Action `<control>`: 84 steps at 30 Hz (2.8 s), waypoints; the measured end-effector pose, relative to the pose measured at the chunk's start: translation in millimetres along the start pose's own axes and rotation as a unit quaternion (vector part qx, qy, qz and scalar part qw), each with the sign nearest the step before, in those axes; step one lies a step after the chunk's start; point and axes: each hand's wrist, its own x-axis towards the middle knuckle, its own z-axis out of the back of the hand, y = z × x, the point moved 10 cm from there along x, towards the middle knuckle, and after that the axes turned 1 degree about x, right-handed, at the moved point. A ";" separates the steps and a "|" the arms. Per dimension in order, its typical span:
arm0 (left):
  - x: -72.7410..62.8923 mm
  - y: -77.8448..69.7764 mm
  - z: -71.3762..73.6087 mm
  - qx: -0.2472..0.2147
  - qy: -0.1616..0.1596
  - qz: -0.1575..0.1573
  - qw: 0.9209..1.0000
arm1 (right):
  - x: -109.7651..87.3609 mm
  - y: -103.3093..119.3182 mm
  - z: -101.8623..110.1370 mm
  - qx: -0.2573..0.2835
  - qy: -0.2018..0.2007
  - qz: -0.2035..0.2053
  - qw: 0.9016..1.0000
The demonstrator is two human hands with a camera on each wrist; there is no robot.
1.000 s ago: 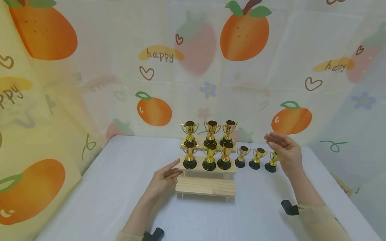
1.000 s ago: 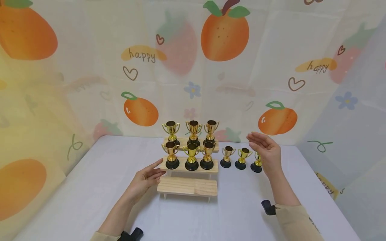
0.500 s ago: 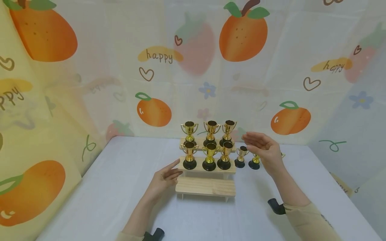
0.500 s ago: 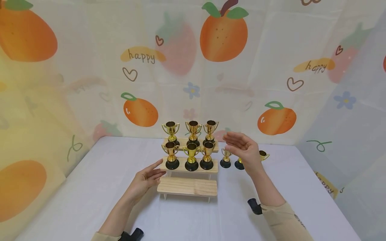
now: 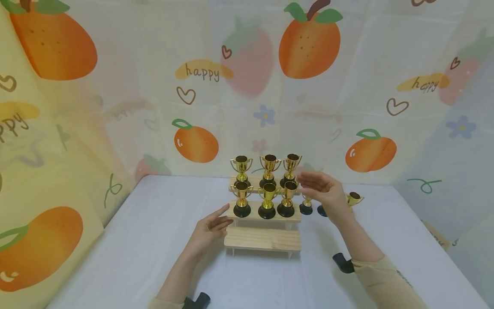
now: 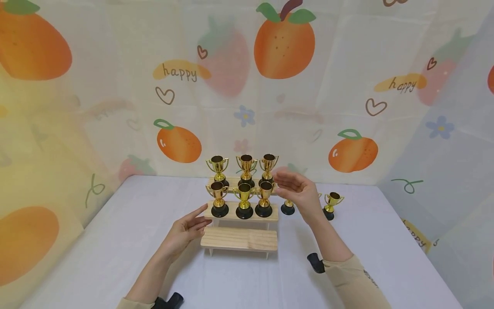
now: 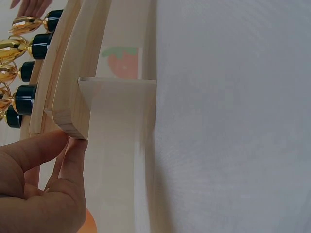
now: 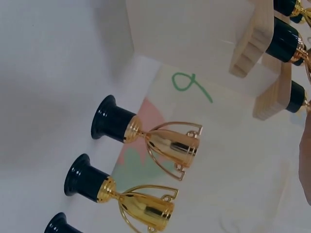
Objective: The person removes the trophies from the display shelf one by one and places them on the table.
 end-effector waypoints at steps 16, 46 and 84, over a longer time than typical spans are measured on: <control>-0.2 0.8 0.3 -0.004 0.003 -0.001 1.000 | 2.4 -18.6 -8.2 -0.027 -0.001 -0.037 0.999; -0.8 0.0 -0.2 -0.006 0.005 -0.006 1.000 | 2.8 -30.9 -14.0 -0.048 -0.007 -0.079 0.996; 0.1 0.4 0.6 -0.007 -0.017 0.004 1.000 | -5.8 -25.4 -8.5 -0.050 -0.013 -0.079 0.996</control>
